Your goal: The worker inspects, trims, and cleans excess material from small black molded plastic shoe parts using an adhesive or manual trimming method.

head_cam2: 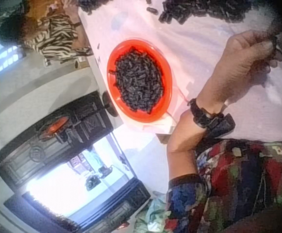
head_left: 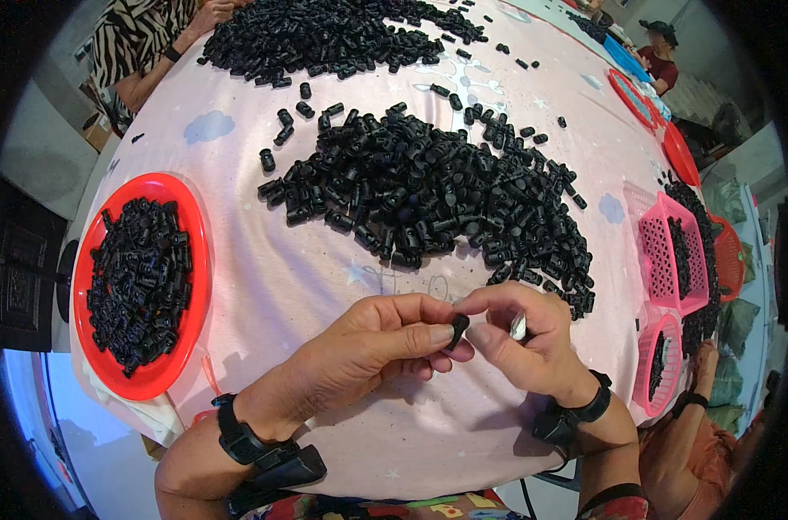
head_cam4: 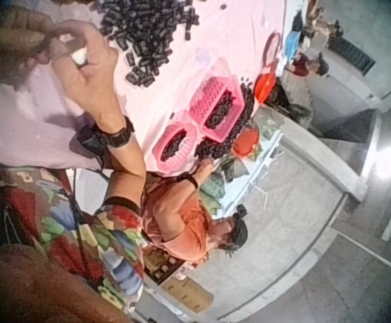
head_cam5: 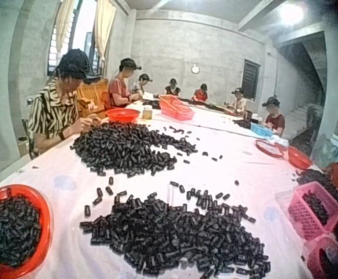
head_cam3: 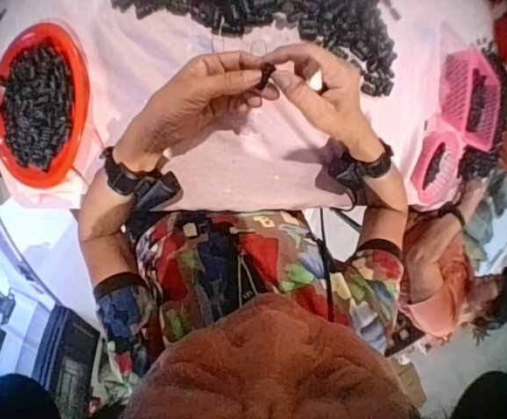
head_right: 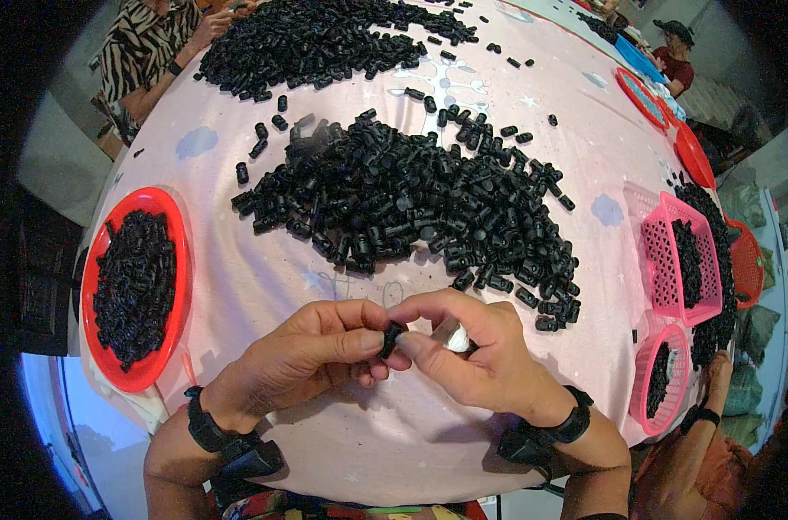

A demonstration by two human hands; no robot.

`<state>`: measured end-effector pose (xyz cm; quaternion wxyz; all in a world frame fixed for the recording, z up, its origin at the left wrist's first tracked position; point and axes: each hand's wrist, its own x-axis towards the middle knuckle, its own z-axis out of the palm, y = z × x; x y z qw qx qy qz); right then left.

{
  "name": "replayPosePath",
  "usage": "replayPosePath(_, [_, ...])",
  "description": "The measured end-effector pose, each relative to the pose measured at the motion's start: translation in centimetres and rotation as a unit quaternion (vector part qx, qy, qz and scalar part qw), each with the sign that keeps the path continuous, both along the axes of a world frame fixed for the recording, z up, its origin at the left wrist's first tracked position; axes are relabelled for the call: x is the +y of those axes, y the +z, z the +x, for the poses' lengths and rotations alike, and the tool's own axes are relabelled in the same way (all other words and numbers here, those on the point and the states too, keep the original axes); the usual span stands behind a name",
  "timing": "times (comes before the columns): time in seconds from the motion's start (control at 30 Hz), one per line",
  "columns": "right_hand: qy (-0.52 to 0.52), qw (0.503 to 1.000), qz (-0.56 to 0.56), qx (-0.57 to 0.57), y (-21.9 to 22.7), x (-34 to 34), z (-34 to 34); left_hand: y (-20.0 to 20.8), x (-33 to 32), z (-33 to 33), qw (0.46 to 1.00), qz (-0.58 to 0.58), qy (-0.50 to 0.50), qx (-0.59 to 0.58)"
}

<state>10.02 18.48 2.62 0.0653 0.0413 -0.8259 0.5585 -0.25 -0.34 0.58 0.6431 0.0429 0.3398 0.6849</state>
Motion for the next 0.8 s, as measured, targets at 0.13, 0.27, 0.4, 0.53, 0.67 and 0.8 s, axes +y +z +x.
replayPosePath(0.13, [0.006, 0.999, 0.053, -0.003, 0.5, -0.5, 0.0, -0.3, -0.1, -0.1, 1.000, 0.014, -0.002, 0.012])
replayPosePath(0.27, [-0.003, 0.998, 0.068, 0.010, 0.4, -0.5, 0.2, -0.5, 0.1, 0.0, 1.000, 0.010, 0.000, 0.017])
replayPosePath(0.4, [-0.018, 0.999, 0.026, -0.016, 0.2, -0.2, 0.2, -0.3, 0.1, 0.2, 1.000, -0.002, -0.002, 0.005])
replayPosePath(0.53, [-0.041, 0.999, 0.008, 0.008, -0.6, -0.5, 0.3, -0.5, 0.0, 0.2, 1.000, 0.007, -0.010, 0.022])
replayPosePath(0.67, [-0.069, 0.997, -0.003, 0.028, -0.4, -0.5, 0.4, -0.4, 0.1, 0.2, 1.000, 0.007, -0.003, 0.004])
replayPosePath(0.8, [-0.033, 0.996, 0.084, -0.005, 0.0, 0.0, 0.3, -0.7, 0.0, 0.2, 0.999, 0.012, 0.030, -0.025])
